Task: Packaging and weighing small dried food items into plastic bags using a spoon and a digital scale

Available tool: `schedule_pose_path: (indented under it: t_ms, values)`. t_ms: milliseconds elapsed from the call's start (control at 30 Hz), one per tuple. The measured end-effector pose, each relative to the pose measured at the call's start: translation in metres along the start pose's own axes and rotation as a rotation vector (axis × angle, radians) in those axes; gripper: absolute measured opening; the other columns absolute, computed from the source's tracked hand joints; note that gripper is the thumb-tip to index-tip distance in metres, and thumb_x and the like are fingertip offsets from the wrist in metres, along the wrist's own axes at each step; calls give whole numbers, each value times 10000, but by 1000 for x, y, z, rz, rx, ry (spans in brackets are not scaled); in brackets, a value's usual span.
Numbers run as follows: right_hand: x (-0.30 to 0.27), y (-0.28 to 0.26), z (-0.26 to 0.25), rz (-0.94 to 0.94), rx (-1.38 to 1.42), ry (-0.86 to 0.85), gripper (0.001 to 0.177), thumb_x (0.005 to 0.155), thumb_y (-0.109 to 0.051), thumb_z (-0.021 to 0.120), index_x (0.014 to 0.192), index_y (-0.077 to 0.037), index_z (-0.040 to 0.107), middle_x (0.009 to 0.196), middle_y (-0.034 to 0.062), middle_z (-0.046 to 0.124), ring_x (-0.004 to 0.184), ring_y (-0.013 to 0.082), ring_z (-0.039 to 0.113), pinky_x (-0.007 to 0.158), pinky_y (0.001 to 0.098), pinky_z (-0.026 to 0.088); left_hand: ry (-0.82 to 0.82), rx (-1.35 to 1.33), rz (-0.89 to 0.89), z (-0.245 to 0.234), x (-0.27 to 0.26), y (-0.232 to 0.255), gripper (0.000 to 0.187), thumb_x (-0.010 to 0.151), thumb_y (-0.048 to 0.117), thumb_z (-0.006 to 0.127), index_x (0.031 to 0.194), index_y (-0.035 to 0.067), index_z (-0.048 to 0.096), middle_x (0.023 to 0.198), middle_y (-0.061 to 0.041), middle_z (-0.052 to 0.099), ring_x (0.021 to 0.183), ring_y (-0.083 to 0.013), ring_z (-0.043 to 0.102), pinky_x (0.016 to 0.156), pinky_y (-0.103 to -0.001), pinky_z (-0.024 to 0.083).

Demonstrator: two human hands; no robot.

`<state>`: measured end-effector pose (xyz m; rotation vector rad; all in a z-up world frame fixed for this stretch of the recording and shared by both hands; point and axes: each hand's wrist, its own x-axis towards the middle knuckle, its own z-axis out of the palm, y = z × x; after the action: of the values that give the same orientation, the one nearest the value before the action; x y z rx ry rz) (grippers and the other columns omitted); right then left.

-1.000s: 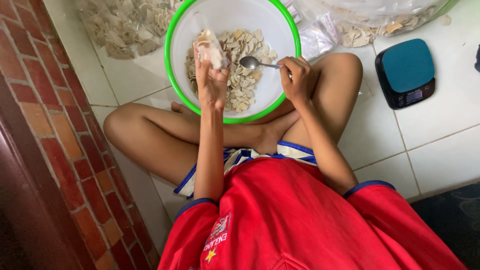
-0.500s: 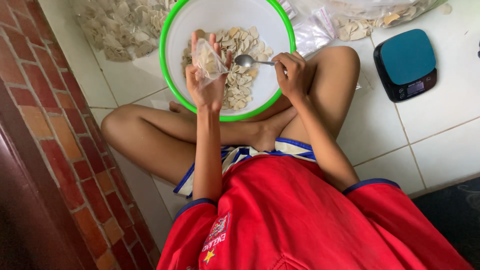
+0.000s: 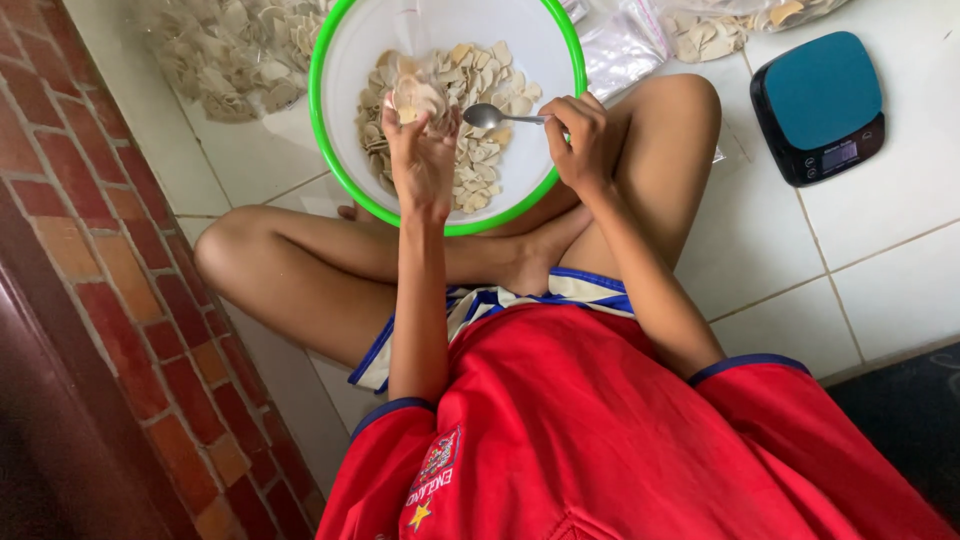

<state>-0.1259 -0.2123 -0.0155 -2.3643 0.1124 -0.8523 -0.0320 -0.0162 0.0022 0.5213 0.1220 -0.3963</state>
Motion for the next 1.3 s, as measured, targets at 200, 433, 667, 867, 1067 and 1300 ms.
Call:
schedule_pose_path:
  t_ms: [200, 433, 667, 867, 1067, 1300]
  values:
    - [-3, 1, -1, -24, 72, 8, 225, 954, -32, 460, 831, -28, 648, 774, 82, 670, 678, 284, 509, 680, 395, 392, 152, 210, 111, -15, 4, -11, 981, 806, 51, 845, 1589, 169, 266, 1075, -77, 599, 901, -125, 584, 804, -305, 490]
    - [-4, -1, -2, -17, 40, 25, 210, 950, -38, 470, 848, -30, 653, 773, 93, 665, 693, 301, 509, 660, 412, 391, 99, 230, 227, -15, 0, -10, 280, 836, 40, 846, 941, 151, 612, 886, 50, 622, 860, -43, 589, 695, -225, 468]
    - [-2, -7, -6, -4, -13, 11, 213, 951, -48, 483, 846, -54, 668, 788, 55, 685, 705, 284, 522, 626, 403, 401, -176, 93, 261, -20, -1, -8, 469, 1065, 113, 707, 1438, 5, 445, 1486, -308, 516, 1373, -377, 565, 1178, -517, 498]
    - [-1, -5, -5, -30, 29, -6, 221, 951, -25, 473, 846, -23, 668, 778, 88, 675, 687, 294, 519, 654, 402, 400, 39, 90, 213, -46, 10, -13, 621, 858, -45, 832, 1396, 61, 540, 1153, -103, 698, 1027, -241, 685, 808, -319, 590]
    - [-1, -6, -5, -8, -28, -19, 209, 964, -66, 495, 869, -53, 681, 788, 66, 677, 716, 292, 535, 645, 409, 409, -169, -18, 226, -41, 4, -6, 531, 996, 20, 814, 1412, -2, 484, 1398, -233, 591, 1326, -335, 581, 1186, -539, 460]
    - [-2, -4, -4, 15, -28, -44, 212, 960, -74, 492, 864, -61, 681, 764, 59, 666, 713, 281, 520, 636, 400, 398, -251, -67, 195, -27, -2, 1, 418, 1078, 39, 699, 1427, 33, 467, 1504, -233, 517, 1427, -352, 501, 1230, -579, 423]
